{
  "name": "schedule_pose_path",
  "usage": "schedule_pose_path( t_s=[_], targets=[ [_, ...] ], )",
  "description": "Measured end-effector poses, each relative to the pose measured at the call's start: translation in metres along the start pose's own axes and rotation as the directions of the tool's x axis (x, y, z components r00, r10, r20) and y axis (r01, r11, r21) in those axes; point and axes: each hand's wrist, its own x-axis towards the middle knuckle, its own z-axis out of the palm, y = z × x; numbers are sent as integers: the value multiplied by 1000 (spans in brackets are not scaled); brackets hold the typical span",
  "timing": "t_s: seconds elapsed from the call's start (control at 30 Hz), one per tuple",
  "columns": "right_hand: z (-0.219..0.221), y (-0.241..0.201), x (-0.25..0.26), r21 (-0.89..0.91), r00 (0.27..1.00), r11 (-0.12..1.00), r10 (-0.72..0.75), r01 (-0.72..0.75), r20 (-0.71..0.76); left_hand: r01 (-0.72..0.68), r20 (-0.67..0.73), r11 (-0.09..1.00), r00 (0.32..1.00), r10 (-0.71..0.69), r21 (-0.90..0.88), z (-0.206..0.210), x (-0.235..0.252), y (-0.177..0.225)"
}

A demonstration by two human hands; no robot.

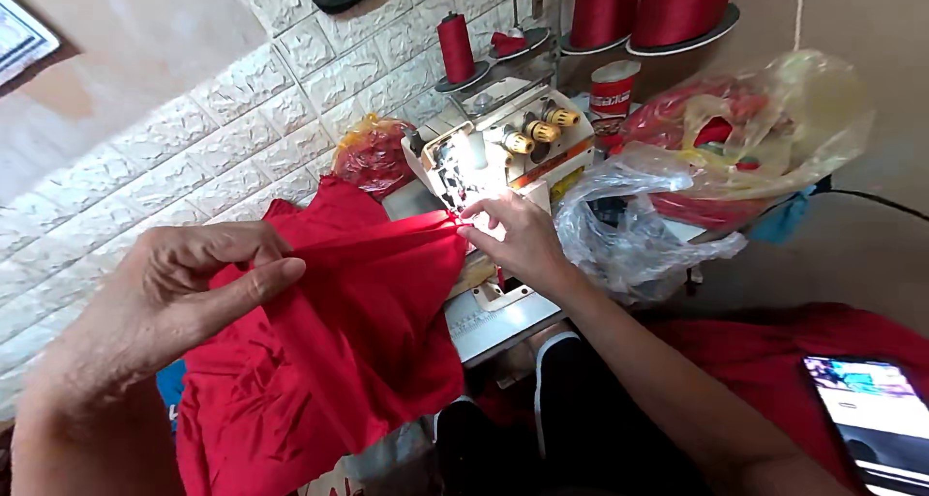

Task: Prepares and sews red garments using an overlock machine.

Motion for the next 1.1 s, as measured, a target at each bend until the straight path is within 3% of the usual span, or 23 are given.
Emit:
schedule_pose_path(
  t_s=[0.1,0.23,0.33,0.43,0.57,0.73,1.1],
  targets=[
    [6,2,5,16,1000,1000,2,-2,19,-4,-11,1000,1000,4,1,2,-1,1],
    [14,16,8,76,981,978,-193,195,-33,-9,-10,1000,1000,9,-25,2,-3,2],
    [14,23,11,125,957,954,-281,272,64,-20,1,999,1000,20,-45,2,-5,3],
    [13,25,12,153,949,960,-261,236,177,-39,13,997,999,40,-60,3,-6,1],
    [12,33,5,53,973,979,-200,195,113,-43,-15,997,999,42,-67,1,-11,-7],
    [9,34,1,160,993,985,-85,72,77,-36,-30,996,999,34,-84,3,-16,-12],
    [12,1,13,248,979,956,-181,153,91,-8,-36,996,999,5,-84,6,-23,2]
  ],
)
